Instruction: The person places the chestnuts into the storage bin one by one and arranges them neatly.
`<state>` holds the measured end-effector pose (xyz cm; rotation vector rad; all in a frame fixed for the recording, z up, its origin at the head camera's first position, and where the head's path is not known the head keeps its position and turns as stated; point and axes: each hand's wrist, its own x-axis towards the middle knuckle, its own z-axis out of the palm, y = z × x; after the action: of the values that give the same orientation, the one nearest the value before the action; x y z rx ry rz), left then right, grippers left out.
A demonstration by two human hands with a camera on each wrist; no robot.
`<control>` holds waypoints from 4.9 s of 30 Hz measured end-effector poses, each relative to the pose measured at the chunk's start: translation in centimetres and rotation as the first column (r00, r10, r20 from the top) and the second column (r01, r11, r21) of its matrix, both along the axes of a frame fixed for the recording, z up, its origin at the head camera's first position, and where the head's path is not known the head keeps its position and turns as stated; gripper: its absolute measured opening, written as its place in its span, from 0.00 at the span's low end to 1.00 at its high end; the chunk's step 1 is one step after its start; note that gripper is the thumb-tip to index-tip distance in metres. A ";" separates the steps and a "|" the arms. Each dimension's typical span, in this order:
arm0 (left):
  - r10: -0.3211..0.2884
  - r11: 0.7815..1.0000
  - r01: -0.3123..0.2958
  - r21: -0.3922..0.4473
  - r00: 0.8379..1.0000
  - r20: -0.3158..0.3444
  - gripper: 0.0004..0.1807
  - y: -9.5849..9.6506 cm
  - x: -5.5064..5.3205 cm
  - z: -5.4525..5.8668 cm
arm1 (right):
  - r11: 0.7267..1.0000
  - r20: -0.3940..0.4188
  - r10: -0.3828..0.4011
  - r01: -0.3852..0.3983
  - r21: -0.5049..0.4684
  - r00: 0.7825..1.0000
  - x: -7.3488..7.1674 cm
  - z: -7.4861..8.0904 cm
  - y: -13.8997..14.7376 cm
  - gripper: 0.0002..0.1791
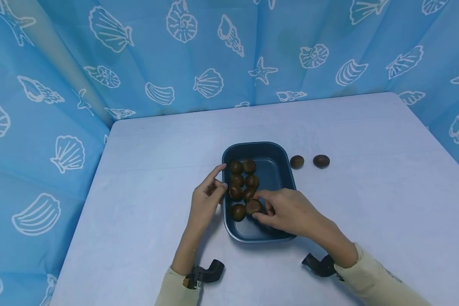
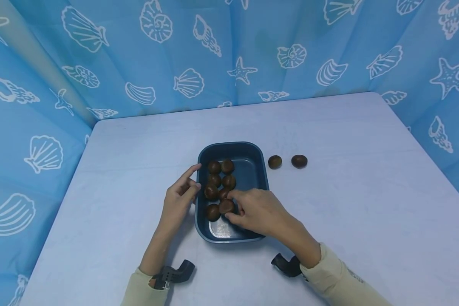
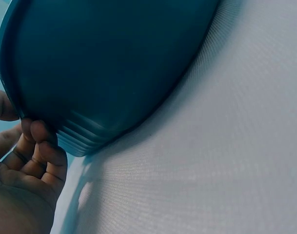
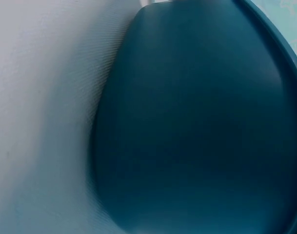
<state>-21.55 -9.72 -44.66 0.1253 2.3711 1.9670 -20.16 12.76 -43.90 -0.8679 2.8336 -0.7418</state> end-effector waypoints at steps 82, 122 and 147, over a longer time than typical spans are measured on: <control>0.006 1.000 -0.006 -0.027 1.000 0.007 0.25 0.3 0.1 0.0 | 0.767 -0.122 -0.598 0.520 -0.377 0.793 -4.1 -5.4 8.1 0.19; 0.014 0.999 -0.013 -0.031 1.000 0.020 0.25 0.4 0.3 0.0 | 0.712 -0.007 -0.675 0.650 -0.265 0.737 -4.7 -6.0 7.2 0.24; -0.001 1.000 0.001 -0.022 1.000 0.013 0.25 0.3 0.0 0.2 | 0.706 0.023 -0.611 0.558 -0.436 0.791 -1.8 -2.8 7.5 0.27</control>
<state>-21.57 -9.43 -44.47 0.1120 2.3829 1.9346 -21.95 20.22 -46.68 0.0284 3.1274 -1.4649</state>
